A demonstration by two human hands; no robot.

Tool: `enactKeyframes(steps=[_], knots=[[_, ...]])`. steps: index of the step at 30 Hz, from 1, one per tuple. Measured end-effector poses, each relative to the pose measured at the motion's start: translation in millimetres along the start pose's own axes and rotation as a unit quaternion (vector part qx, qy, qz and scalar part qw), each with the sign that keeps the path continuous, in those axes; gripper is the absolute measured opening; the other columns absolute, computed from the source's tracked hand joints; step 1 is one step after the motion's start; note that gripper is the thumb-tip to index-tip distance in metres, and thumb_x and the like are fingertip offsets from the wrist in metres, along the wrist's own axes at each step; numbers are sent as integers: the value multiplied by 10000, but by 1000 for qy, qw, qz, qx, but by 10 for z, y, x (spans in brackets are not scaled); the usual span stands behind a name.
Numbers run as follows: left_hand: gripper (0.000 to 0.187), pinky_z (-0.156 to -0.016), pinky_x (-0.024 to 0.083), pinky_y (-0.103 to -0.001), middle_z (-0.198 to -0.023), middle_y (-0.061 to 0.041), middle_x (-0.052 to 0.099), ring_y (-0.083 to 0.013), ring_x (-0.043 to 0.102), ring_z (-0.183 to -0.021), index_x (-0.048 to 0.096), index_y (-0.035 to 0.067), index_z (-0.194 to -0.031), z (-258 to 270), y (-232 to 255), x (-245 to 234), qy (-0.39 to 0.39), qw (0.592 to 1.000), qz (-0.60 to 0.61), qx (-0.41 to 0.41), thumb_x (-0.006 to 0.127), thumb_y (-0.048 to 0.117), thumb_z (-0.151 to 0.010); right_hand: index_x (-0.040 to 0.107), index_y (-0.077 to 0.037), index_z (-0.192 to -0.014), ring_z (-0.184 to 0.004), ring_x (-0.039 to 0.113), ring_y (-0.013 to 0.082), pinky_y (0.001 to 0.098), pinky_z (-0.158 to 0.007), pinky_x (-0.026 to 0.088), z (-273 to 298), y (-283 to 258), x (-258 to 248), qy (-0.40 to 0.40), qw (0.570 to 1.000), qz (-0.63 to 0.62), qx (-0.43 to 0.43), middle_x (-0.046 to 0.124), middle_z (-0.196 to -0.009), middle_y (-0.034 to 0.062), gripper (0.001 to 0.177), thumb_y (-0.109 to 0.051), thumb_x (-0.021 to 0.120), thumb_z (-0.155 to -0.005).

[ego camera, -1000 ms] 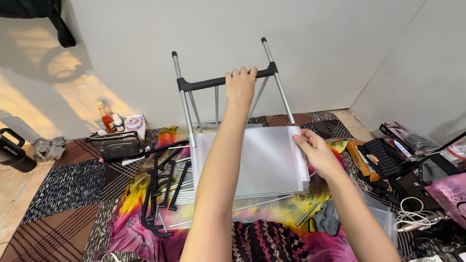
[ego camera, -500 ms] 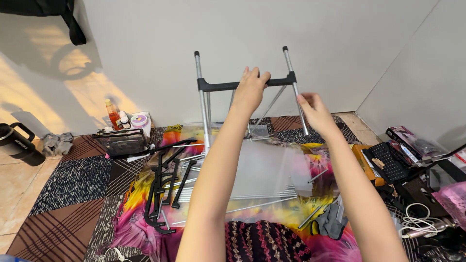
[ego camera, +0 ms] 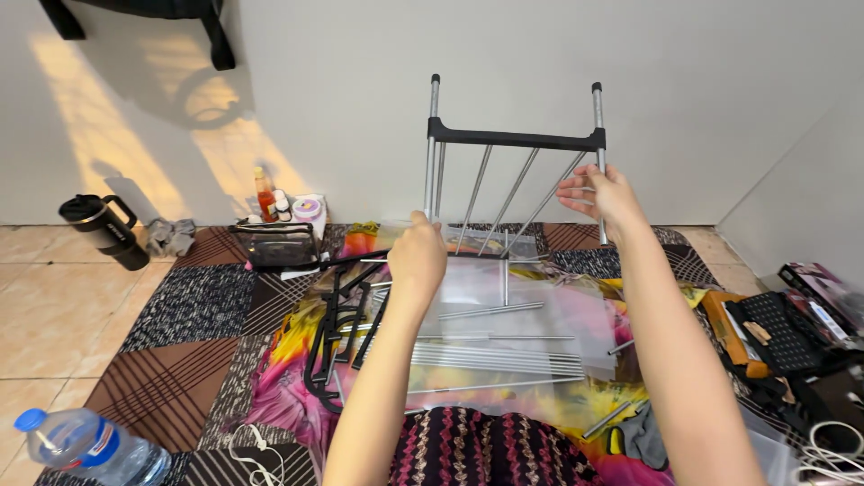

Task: The person assembles a metal-framed furniture piece by connecting rods and plastic connectors on a patterned floor. They insert rods into corner joints, align crossbars, and secure the frame into a rectangular structure.

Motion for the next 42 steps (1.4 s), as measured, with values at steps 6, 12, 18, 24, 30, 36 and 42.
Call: enactKeyframes(steps=[6,12,18,24,30,36,42], knots=[[320,-675,570,-560,-797,-258,716,-466,712,-760,554,-14,-1008,91,77,-80,-2,1000,5,10,545,306,-1011,496,-25,-1237,-637,528,121,274,-544,437,-149,-121,-80,42,997,5,-65,582,-847,75,233,-176,567,-1076],[370,-672,561,-570,-790,-266,716,-463,712,-759,553,-17,-1147,614,205,-614,-119,991,-9,61,549,320,-995,505,-36,-1248,-511,358,61,231,-431,239,-87,-23,-135,29,997,-68,-37,463,-737,9,235,-164,563,-1059],[361,-863,525,-513,-1079,-286,682,-444,637,-1004,650,-36,-1050,310,-40,-690,66,977,127,157,568,314,-1007,489,-71,-1249,-555,413,90,232,-447,295,-30,30,-50,32,997,-64,-40,510,-785,41,220,-146,547,-1050],[333,-943,462,-452,-1070,-254,666,-413,567,-1097,714,11,-892,-576,-249,-219,68,976,174,115,611,310,-997,497,-86,-1265,-792,593,143,252,-634,509,-212,-246,83,-7,991,-125,-42,647,-1053,124,253,-39,518,-1017],[371,-831,524,-407,-930,-199,652,-338,667,-893,687,17,-902,-1019,-95,1,5,956,286,61,561,348,-1012,544,-109,-1283,-922,653,180,331,-775,563,-313,-515,139,-18,996,22,-82,664,-1192,105,254,-142,483,-1039],[363,-864,528,-435,-975,-229,700,-355,688,-940,667,12,-956,-1060,88,-42,-44,962,267,24,564,356,-1007,544,-134,-1324,-1093,672,271,441,-901,549,-345,-512,152,-32,999,-19,-9,666,-1270,164,455,-459,346,-1075],[380,-1060,395,-528,-1332,-295,545,-465,436,-1308,680,83,-1191,-1008,188,-126,65,975,209,34,612,392,-980,490,-238,-1430,-1217,645,340,479,-971,552,-161,-500,136,-44,998,-37,14,608,-1351,196,550,-570,287,-1042]])
Point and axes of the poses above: each hand's wrist, its own z-axis away from the middle knuckle, its own x-axis out of the palm, y = z × x, the point moved 2 cm from there along -z, towards the middle knuckle
